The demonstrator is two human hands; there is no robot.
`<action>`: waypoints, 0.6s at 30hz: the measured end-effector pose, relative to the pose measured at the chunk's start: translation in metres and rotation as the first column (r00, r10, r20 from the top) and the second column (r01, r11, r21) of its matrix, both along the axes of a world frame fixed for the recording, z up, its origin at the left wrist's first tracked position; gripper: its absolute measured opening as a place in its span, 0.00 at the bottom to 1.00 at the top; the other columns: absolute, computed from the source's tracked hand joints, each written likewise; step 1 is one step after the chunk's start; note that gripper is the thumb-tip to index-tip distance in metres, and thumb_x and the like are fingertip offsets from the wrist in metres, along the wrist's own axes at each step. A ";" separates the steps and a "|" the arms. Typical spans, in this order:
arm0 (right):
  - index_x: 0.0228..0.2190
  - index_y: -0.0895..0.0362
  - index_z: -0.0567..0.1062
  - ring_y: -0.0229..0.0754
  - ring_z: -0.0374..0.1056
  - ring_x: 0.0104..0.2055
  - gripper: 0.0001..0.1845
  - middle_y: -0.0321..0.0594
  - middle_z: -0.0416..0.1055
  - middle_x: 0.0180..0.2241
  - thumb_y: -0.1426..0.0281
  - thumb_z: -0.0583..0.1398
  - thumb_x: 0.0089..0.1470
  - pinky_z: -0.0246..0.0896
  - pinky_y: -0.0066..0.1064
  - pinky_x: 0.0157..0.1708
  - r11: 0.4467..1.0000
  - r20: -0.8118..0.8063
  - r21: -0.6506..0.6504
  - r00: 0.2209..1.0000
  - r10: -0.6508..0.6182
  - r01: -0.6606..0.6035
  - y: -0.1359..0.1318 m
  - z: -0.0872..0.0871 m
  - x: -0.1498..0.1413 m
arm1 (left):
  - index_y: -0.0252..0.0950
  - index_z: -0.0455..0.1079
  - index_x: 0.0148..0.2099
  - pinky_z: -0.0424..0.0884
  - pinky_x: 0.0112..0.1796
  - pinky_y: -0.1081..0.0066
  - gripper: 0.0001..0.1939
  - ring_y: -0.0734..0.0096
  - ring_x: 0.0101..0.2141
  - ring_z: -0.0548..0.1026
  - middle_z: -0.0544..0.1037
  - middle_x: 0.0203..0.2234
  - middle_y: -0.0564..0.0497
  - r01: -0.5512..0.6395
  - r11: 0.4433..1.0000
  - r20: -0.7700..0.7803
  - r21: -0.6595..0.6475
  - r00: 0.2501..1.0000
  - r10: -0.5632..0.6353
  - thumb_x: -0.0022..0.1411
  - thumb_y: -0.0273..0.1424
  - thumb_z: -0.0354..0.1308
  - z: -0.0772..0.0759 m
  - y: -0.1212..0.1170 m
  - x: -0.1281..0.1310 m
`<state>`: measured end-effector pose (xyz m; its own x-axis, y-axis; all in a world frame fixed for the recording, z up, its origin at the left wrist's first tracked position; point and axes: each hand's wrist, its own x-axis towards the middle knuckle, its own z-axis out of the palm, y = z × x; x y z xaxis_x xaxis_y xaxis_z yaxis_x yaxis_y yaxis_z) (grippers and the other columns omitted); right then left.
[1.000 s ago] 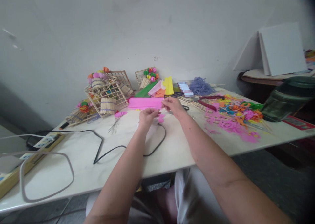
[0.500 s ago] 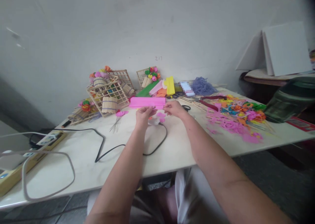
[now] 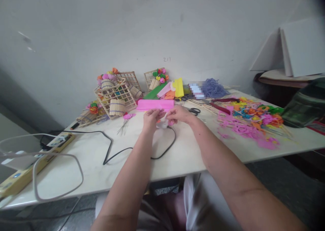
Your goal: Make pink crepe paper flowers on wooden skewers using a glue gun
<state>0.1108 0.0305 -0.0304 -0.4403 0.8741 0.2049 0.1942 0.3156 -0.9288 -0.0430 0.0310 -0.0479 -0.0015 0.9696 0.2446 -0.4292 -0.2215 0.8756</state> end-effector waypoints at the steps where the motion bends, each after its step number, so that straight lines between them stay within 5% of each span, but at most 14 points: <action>1: 0.21 0.64 0.74 0.32 0.63 0.14 0.04 0.37 0.68 0.13 0.74 0.61 0.38 0.58 0.22 0.15 1.000 0.006 -0.005 1.000 0.007 -0.007 0.000 0.000 0.000 | 0.30 0.65 0.26 0.70 0.37 0.64 0.14 0.65 0.29 0.76 0.76 0.26 0.44 -0.001 1.000 -0.004 -0.001 1.000 0.001 0.39 0.33 0.64 0.000 0.000 0.000; 18: 0.18 0.62 0.73 0.31 0.60 0.13 0.03 0.36 0.68 0.13 0.74 0.61 0.37 0.54 0.21 0.13 1.000 0.078 -0.020 0.997 0.024 -0.023 0.000 0.000 -0.002 | 0.31 0.64 0.26 0.69 0.38 0.63 0.14 0.66 0.30 0.76 0.76 0.28 0.44 0.013 1.000 -0.007 0.007 1.000 -0.013 0.40 0.34 0.63 0.001 -0.001 0.001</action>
